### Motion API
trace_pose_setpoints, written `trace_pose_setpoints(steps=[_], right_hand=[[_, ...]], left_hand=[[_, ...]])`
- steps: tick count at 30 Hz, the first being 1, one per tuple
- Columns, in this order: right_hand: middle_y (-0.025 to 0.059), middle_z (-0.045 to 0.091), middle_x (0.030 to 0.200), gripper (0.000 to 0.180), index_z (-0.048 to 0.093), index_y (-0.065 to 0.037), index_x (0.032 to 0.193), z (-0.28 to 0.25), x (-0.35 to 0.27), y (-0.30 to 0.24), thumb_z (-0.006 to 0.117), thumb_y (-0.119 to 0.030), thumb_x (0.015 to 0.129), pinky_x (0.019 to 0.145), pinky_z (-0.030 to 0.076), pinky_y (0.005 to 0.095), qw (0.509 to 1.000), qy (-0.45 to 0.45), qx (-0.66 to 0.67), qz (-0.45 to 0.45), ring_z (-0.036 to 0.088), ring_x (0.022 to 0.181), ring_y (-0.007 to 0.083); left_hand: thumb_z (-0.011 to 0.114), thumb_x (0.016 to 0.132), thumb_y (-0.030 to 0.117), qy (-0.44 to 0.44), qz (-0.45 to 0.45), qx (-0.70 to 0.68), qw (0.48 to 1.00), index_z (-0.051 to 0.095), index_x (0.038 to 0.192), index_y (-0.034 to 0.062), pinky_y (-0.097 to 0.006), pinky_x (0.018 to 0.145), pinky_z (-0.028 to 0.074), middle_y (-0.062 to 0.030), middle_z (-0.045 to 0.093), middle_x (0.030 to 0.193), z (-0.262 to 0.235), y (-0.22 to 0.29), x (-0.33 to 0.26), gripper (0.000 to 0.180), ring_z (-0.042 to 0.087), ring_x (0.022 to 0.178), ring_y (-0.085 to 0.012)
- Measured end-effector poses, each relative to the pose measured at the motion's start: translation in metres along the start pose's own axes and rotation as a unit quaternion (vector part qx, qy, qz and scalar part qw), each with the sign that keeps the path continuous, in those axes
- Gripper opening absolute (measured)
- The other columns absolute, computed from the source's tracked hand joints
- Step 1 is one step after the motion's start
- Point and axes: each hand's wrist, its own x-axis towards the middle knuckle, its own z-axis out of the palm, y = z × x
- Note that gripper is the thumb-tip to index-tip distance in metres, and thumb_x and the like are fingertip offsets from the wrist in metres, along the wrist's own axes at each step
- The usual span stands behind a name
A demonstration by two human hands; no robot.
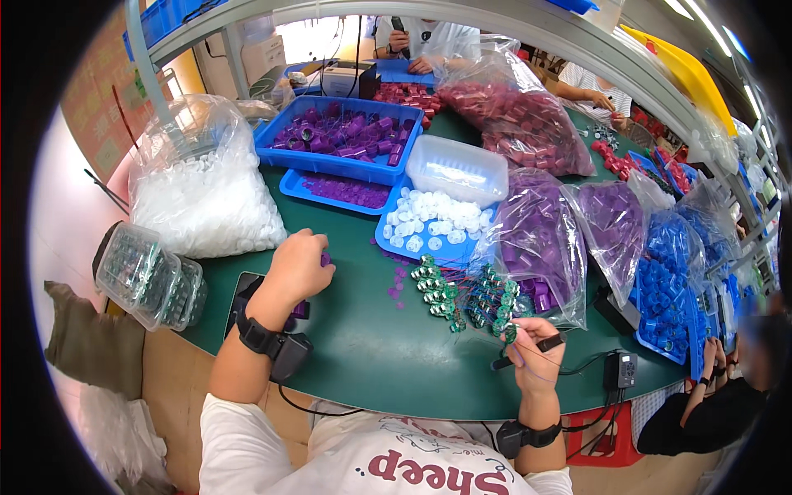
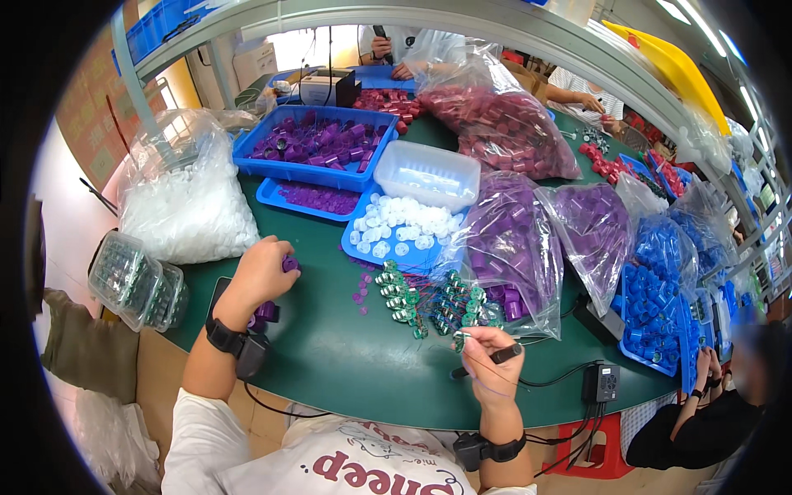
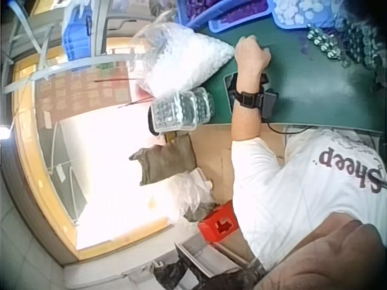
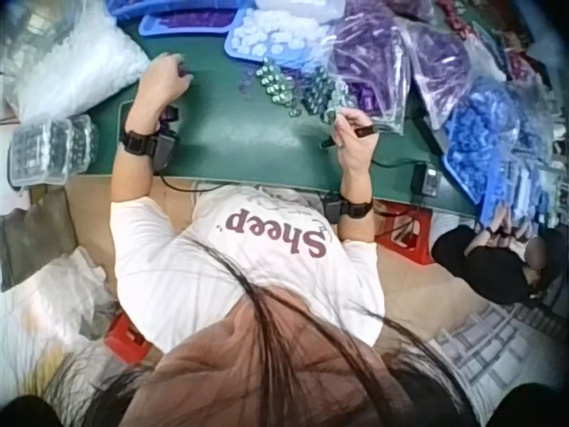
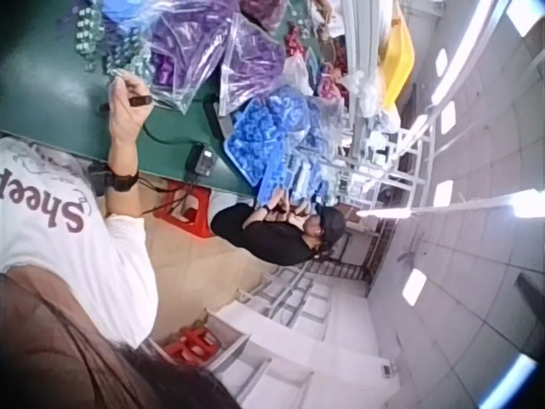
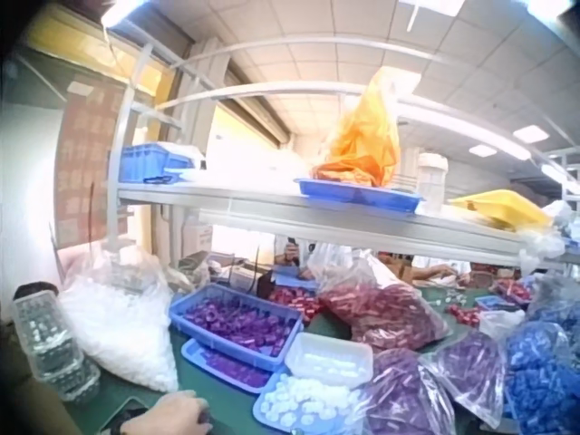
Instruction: Assembling small plastic components (purple caps and green bases) at a manufacturing workbench.
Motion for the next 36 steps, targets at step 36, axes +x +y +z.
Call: trace_pose_setpoints(steps=[36], right_hand=[[0.0124,0.062,0.077,0.005,0.056,-0.001,0.091,0.019,0.006,0.034,0.055,0.0,0.087,0.045,0.031,0.0208,0.971,-0.051,0.187,0.137,0.041,0.046,0.0065]], left_hand=[[0.067,0.079,0.002,-0.246,-0.043,-0.74,0.625,0.058,0.094,-0.0001,-0.022,0.062,0.049,-0.007,0.066,0.083,0.078,0.103,-0.02,0.017,0.063,0.072,-0.0108]])
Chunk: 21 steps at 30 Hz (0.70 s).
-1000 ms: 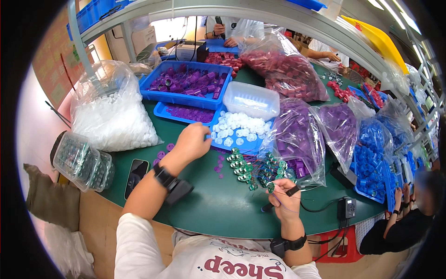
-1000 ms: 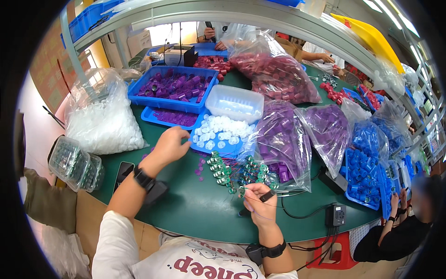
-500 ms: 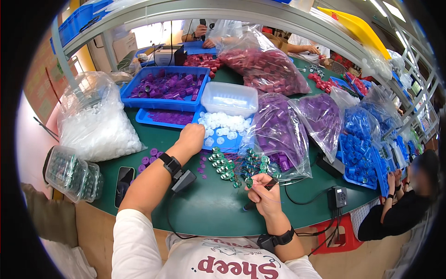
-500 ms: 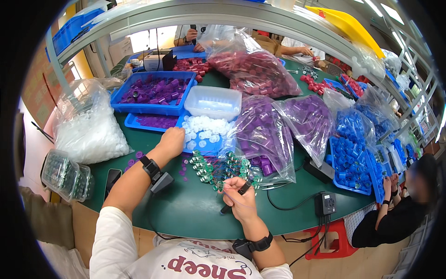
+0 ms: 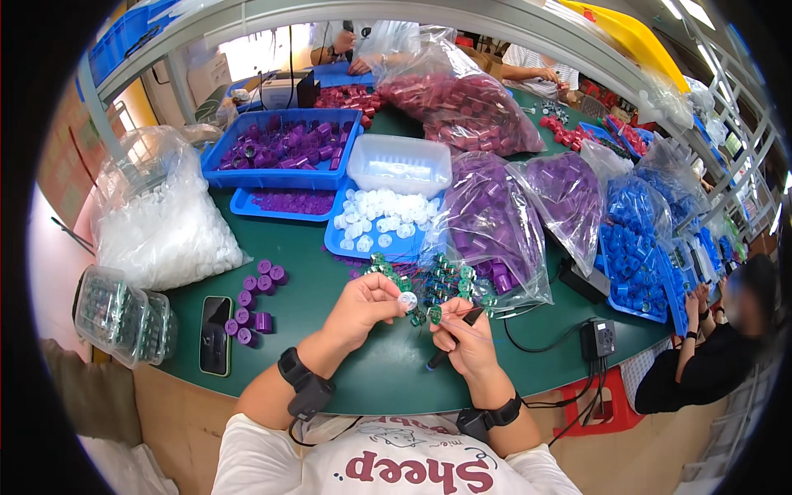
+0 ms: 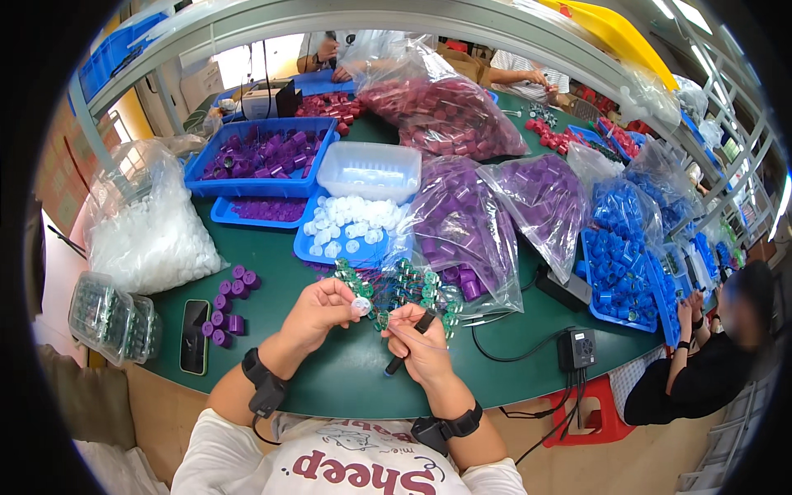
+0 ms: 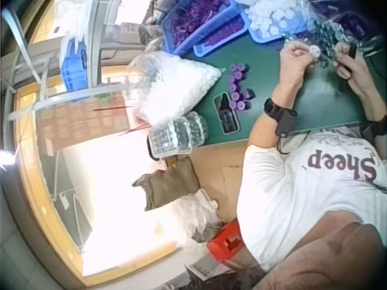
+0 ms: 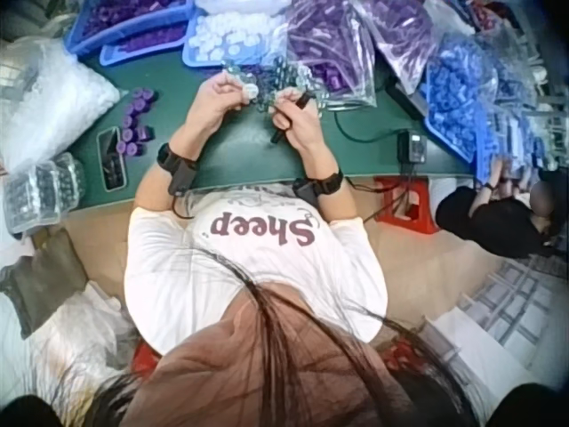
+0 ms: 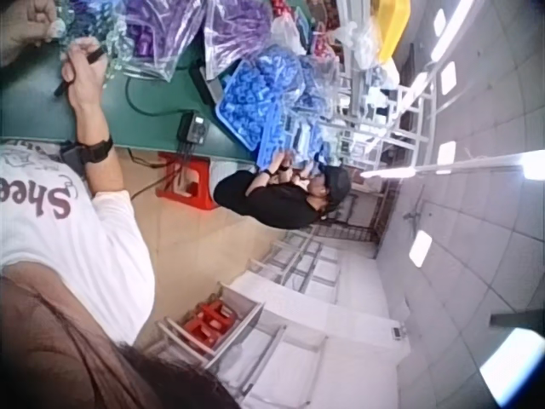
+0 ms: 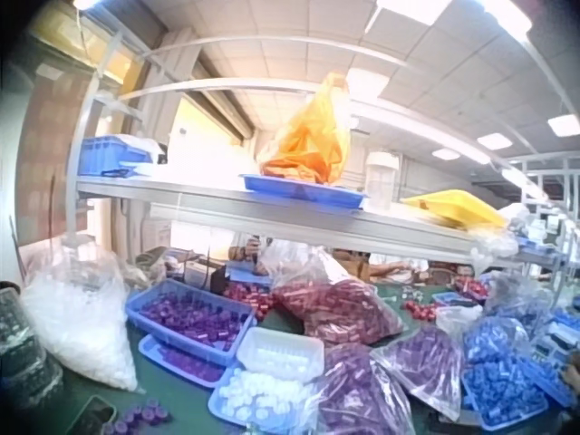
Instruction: Assembling small plastic components (purple caps and green bases) at a manufacturing workbench.
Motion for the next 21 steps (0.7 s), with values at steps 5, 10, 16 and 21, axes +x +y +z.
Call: trace_pose_setpoints(steps=[5,10,16,21], right_hand=[[0.0086,0.06,0.069,0.004,0.057,0.0,0.086,0.007,0.002,0.006,0.06,-0.001,0.084,0.042,0.03,0.0186,0.996,0.051,-0.077,-0.016,0.041,0.046,0.0047],[0.0089,0.058,0.068,0.004,0.056,-0.001,0.083,0.007,0.003,0.013,0.06,-0.002,0.084,0.043,0.031,0.0205,0.986,0.098,-0.131,-0.036,0.041,0.046,0.0071],[0.0082,0.057,0.065,0.004,0.056,-0.001,0.081,0.013,0.004,0.016,0.06,0.0,0.082,0.042,0.031,0.0202,0.97,0.136,-0.192,-0.06,0.042,0.046,0.0066],[0.0053,0.058,0.067,0.004,0.056,0.0,0.081,0.015,0.005,0.021,0.06,-0.001,0.082,0.046,0.034,0.0193,0.954,0.15,-0.241,-0.099,0.046,0.051,0.0051]], left_hand=[[0.067,0.079,0.001,0.042,0.019,-0.024,0.999,0.06,0.098,-0.0024,-0.023,0.066,0.051,-0.0077,0.066,0.086,0.017,-0.009,-0.006,0.02,0.063,0.075,-0.0113],[0.065,0.08,-0.002,0.042,0.057,-0.018,0.997,0.06,0.098,-0.0041,-0.024,0.071,0.053,-0.0092,0.065,0.089,0.019,-0.021,-0.01,0.018,0.063,0.077,-0.0122],[0.064,0.081,-0.004,0.061,0.084,0.028,0.994,0.06,0.096,-0.0048,-0.023,0.072,0.052,-0.0085,0.065,0.09,0.024,-0.023,-0.013,0.016,0.063,0.08,-0.0112],[0.061,0.082,-0.005,0.074,0.096,0.054,0.991,0.06,0.1,-0.0055,-0.022,0.071,0.052,-0.0096,0.064,0.095,0.031,-0.019,-0.019,0.018,0.062,0.086,-0.0122]])
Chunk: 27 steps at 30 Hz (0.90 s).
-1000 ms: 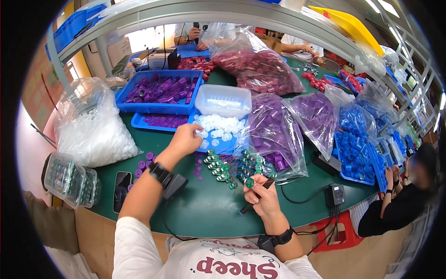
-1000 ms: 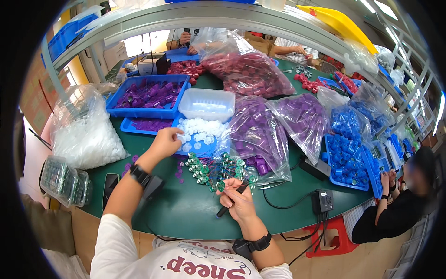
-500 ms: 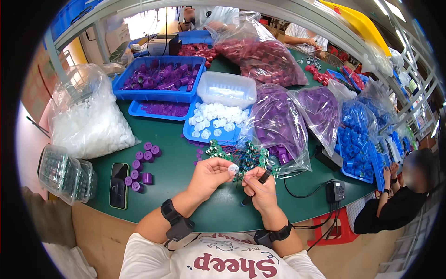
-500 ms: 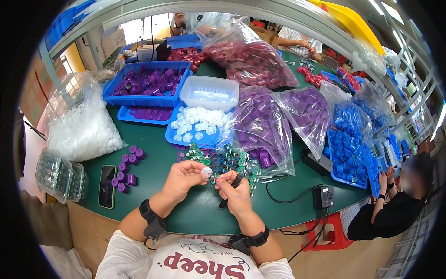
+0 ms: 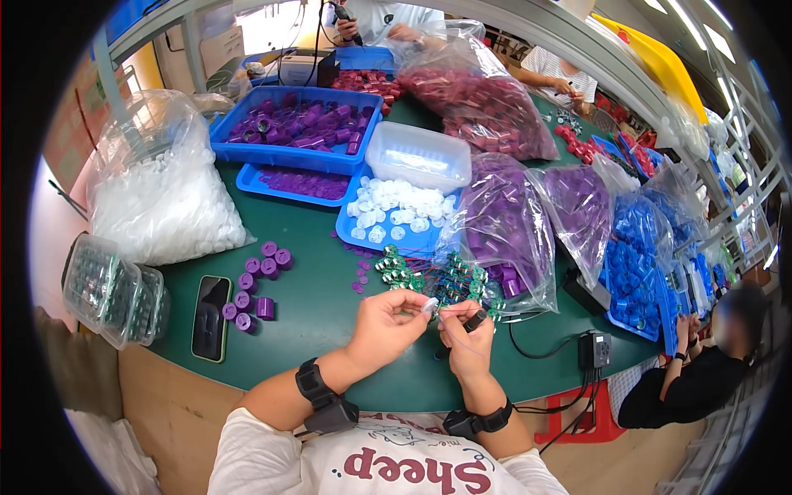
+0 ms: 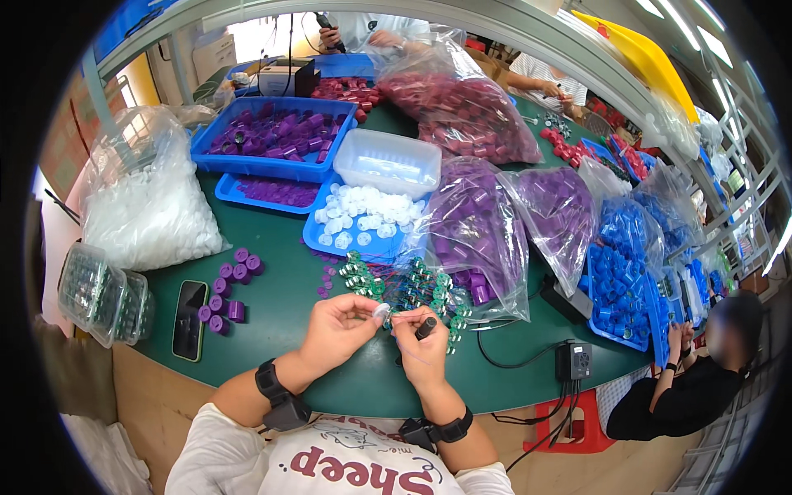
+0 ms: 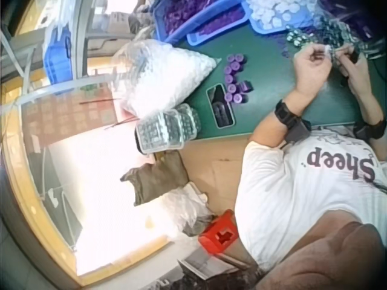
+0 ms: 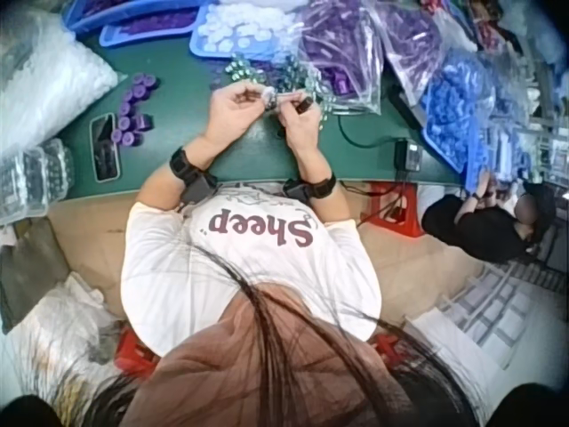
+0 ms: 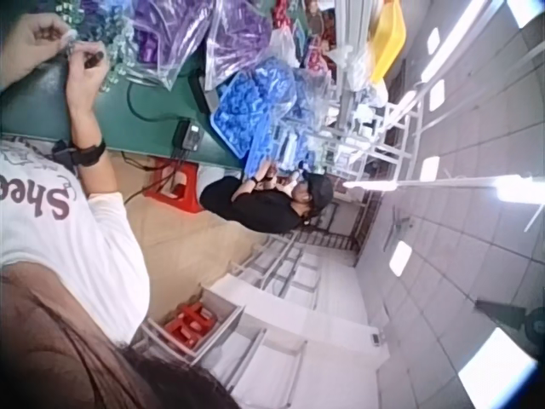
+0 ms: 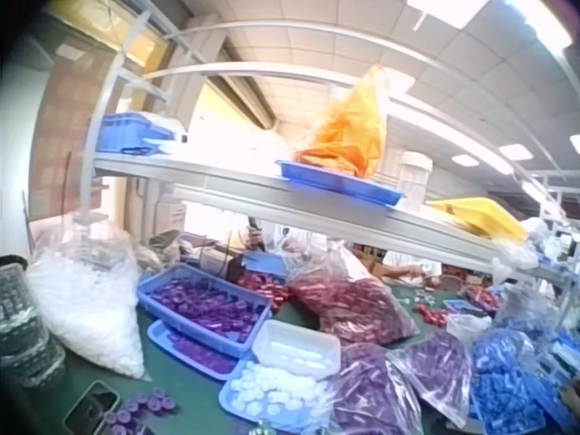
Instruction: Assembling small plastic components (purple caps and green bases) at a manufacturing workbench.
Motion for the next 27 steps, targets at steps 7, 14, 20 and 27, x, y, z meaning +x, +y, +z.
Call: trace_pose_setpoints(steps=[7,14,20,27], right_hand=[[-0.0001,0.055,0.068,0.011,0.053,-0.001,0.079,0.009,-0.006,-0.001,0.063,-0.001,0.081,0.048,0.035,0.0172,0.983,0.046,-0.097,-0.151,0.046,0.053,0.0037],[0.0077,0.054,0.067,0.014,0.052,0.0,0.082,0.004,0.0,-0.001,0.064,0.003,0.076,0.042,0.038,0.0221,0.859,0.039,-0.296,-0.415,0.048,0.048,0.0104],[0.0099,0.056,0.07,0.015,0.053,0.0,0.082,0.003,0.0,-0.005,0.065,0.003,0.074,0.042,0.04,0.0231,0.817,0.035,-0.329,-0.472,0.052,0.049,0.0148],[0.0103,0.062,0.085,0.021,0.056,0.003,0.1,-0.004,-0.005,-0.009,0.061,0.003,0.08,0.05,0.041,0.0201,0.988,-0.046,-0.022,-0.146,0.052,0.053,0.0097]], left_hand=[[0.06,0.081,-0.006,-0.052,0.012,-0.088,0.995,0.06,0.103,-0.0048,-0.028,0.083,0.049,-0.0101,0.062,0.103,-0.001,-0.003,-0.004,0.022,0.059,0.095,-0.0144],[0.056,0.084,-0.003,-0.087,0.031,-0.148,0.985,0.058,0.11,-0.0041,-0.031,0.089,0.046,-0.0117,0.06,0.109,0.002,0.005,-0.007,0.027,0.058,0.1,-0.0165],[0.057,0.084,-0.005,-0.115,0.059,-0.146,0.981,0.059,0.11,-0.0051,-0.032,0.09,0.047,-0.0132,0.06,0.109,-0.001,0.0,-0.005,0.026,0.058,0.103,-0.019],[0.061,0.081,-0.007,-0.027,0.163,-0.03,0.986,0.064,0.102,-0.0024,-0.029,0.083,0.051,-0.0141,0.061,0.107,0.007,0.001,-0.007,0.022,0.062,0.096,-0.02]])
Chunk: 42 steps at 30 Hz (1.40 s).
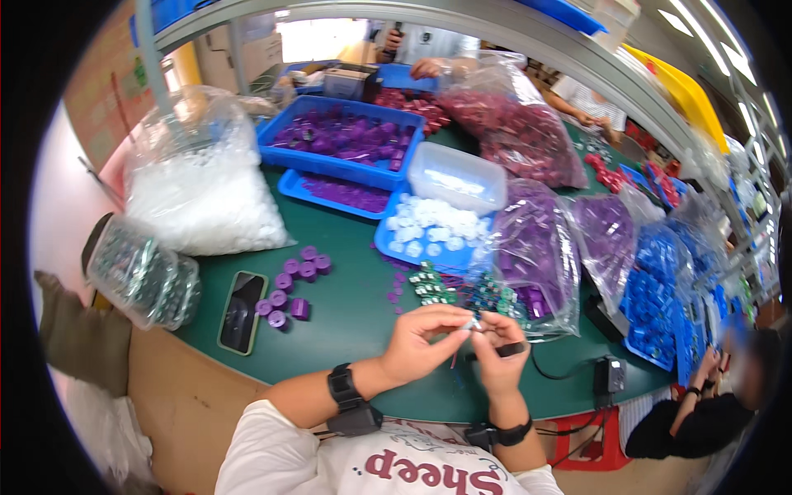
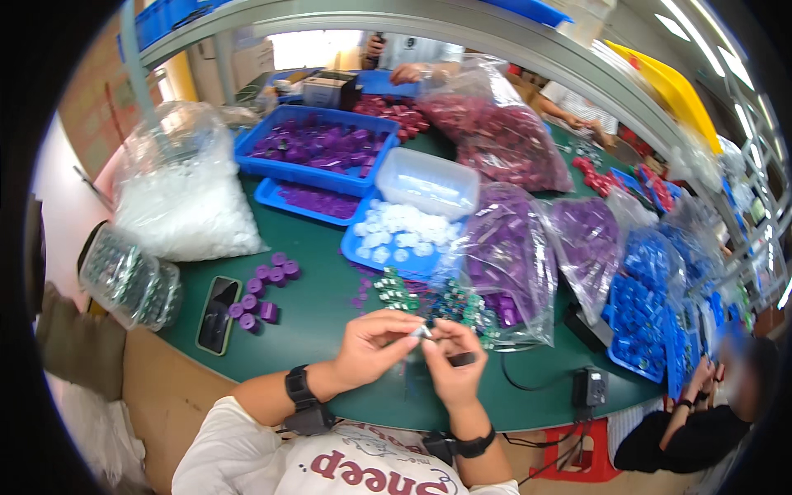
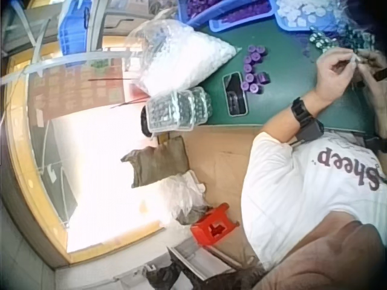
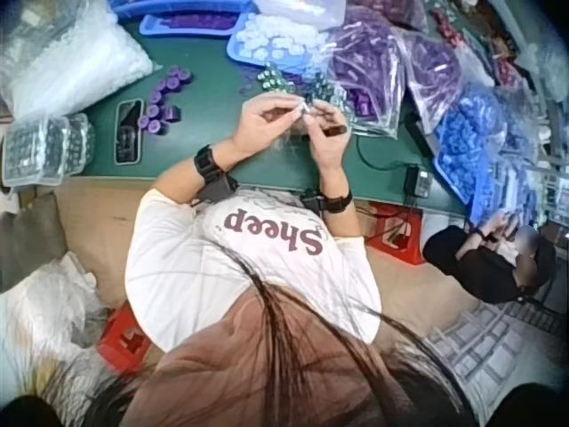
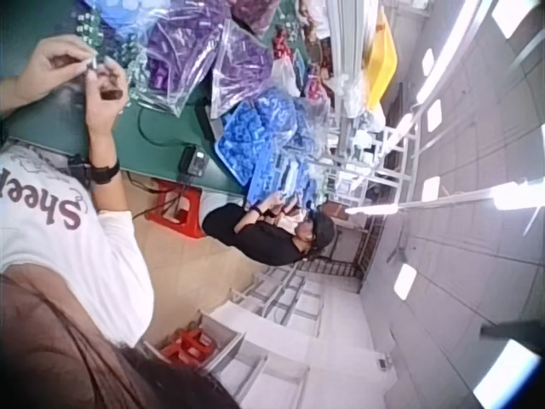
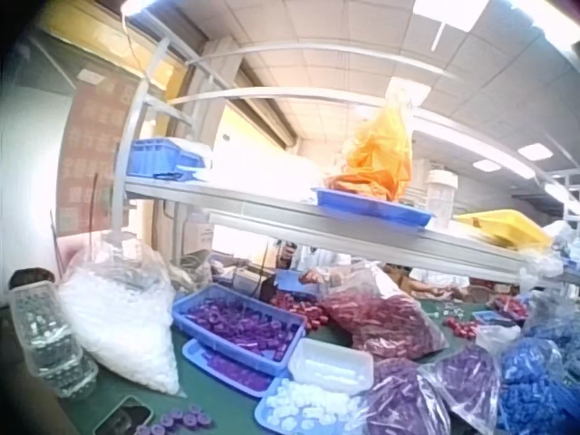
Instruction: Assembling small plastic components (purple caps and green bases) at a manufacturing workbench.
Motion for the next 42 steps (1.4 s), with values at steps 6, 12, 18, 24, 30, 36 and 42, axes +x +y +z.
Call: trace_pose_setpoints(steps=[6,12,18,24,30,36,42], right_hand=[[0.0117,0.059,0.077,0.012,0.054,0.0,0.092,-0.017,0.009,0.004,0.053,-0.011,0.089,0.041,0.029,0.0201,0.831,-0.209,0.387,0.34,0.039,0.044,0.0061],[0.0125,0.059,0.076,0.008,0.053,-0.001,0.089,-0.019,0.008,0.005,0.053,-0.008,0.089,0.04,0.029,0.0195,0.847,-0.186,0.389,0.311,0.039,0.043,0.0062],[0.0209,0.064,0.081,0.002,0.054,-0.001,0.087,-0.016,0.002,0.005,0.054,-0.002,0.085,0.039,0.03,0.0197,0.875,-0.179,0.354,0.278,0.04,0.04,0.0062],[0.0211,0.065,0.082,0.003,0.055,-0.002,0.087,-0.021,0.001,0.001,0.055,0.0,0.085,0.04,0.03,0.0186,0.889,-0.154,0.334,0.272,0.04,0.042,0.0045],[0.0151,0.064,0.084,0.01,0.054,-0.002,0.098,-0.011,-0.001,0.001,0.054,-0.001,0.088,0.044,0.031,0.0182,0.922,-0.165,0.268,0.227,0.04,0.048,0.0041],[0.0068,0.062,0.081,0.011,0.054,0.002,0.094,-0.008,-0.001,-0.017,0.058,-0.008,0.089,0.048,0.034,0.0172,0.969,-0.176,0.055,0.167,0.045,0.054,0.0026],[0.0027,0.059,0.079,0.01,0.055,0.002,0.092,-0.019,0.001,-0.025,0.058,-0.007,0.088,0.057,0.039,0.0177,0.968,-0.199,-0.032,0.148,0.05,0.066,0.0035]], left_hand=[[0.067,0.074,-0.003,-0.078,0.213,0.266,0.937,0.065,0.1,-0.0004,-0.035,0.078,0.051,-0.0165,0.064,0.102,-0.016,0.017,-0.004,0.026,0.064,0.09,-0.0279],[0.072,0.069,0.013,-0.032,0.148,0.541,0.827,0.062,0.101,0.0008,-0.038,0.075,0.051,-0.0168,0.063,0.097,-0.07,0.07,-0.001,0.036,0.062,0.085,-0.0336],[0.073,0.063,0.015,0.041,-0.06,0.803,0.592,0.062,0.091,-0.0017,-0.041,0.074,0.048,-0.0175,0.057,0.083,-0.158,0.085,0.012,0.034,0.056,0.082,-0.0337],[0.075,0.061,0.011,0.029,-0.052,0.781,0.622,0.062,0.092,-0.0027,-0.038,0.073,0.047,-0.0157,0.058,0.083,-0.156,0.075,0.012,0.037,0.055,0.081,-0.0302],[0.068,0.08,0.004,0.015,-0.118,0.144,0.982,0.06,0.105,-0.0026,-0.019,0.06,0.044,-0.0032,0.061,0.084,-0.072,0.066,0.003,0.027,0.055,0.069,-0.0046],[0.065,0.084,0.005,-0.031,-0.243,-0.015,0.969,0.058,0.109,-0.0039,-0.024,0.064,0.053,-0.0081,0.065,0.085,-0.04,0.032,0.006,0.027,0.062,0.07,-0.0106],[0.065,0.084,0.006,-0.065,-0.243,-0.032,0.967,0.056,0.112,-0.0057,-0.021,0.064,0.05,-0.0063,0.065,0.084,-0.03,0.027,0.007,0.032,0.06,0.071,-0.008]])
